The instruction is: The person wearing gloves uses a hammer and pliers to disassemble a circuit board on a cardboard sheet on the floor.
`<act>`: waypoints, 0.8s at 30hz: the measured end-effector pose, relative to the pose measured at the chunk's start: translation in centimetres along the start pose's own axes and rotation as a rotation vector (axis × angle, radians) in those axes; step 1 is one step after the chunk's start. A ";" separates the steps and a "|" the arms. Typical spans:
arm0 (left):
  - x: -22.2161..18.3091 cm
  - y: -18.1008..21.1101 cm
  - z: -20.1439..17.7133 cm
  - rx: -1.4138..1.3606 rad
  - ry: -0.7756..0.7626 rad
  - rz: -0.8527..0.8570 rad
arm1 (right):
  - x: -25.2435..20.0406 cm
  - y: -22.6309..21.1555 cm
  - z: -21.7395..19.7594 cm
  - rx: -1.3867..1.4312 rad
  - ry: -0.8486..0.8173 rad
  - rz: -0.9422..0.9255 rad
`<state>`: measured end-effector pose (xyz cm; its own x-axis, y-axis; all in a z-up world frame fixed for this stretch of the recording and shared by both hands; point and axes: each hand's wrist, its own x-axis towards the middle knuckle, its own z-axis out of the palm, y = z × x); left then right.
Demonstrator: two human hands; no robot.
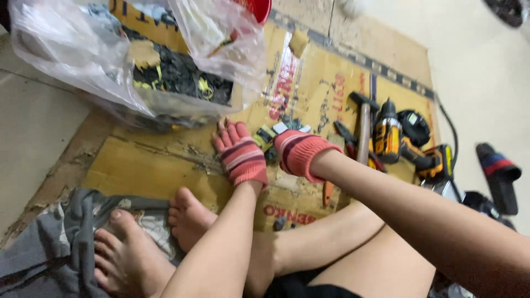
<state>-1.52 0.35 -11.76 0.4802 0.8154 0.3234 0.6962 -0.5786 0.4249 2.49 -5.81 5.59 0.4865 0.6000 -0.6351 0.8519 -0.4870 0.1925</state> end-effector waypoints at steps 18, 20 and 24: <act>-0.3 0.5 -2.5 0.013 -0.058 -0.020 | 1.0 1.1 -2.8 -0.331 -0.207 -0.061; -0.2 0.3 -2.9 0.010 -0.113 -0.041 | 0.5 0.7 -3.0 -0.318 -0.221 -0.065; -0.1 -0.3 -1.8 -0.082 -0.108 -0.060 | 2.7 3.9 6.4 0.195 0.037 0.127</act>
<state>-2.72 0.41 -10.42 0.4967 0.8435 0.2043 0.6817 -0.5248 0.5098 5.84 -10.17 -0.20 0.5971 0.5473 -0.5865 0.7317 -0.6712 0.1186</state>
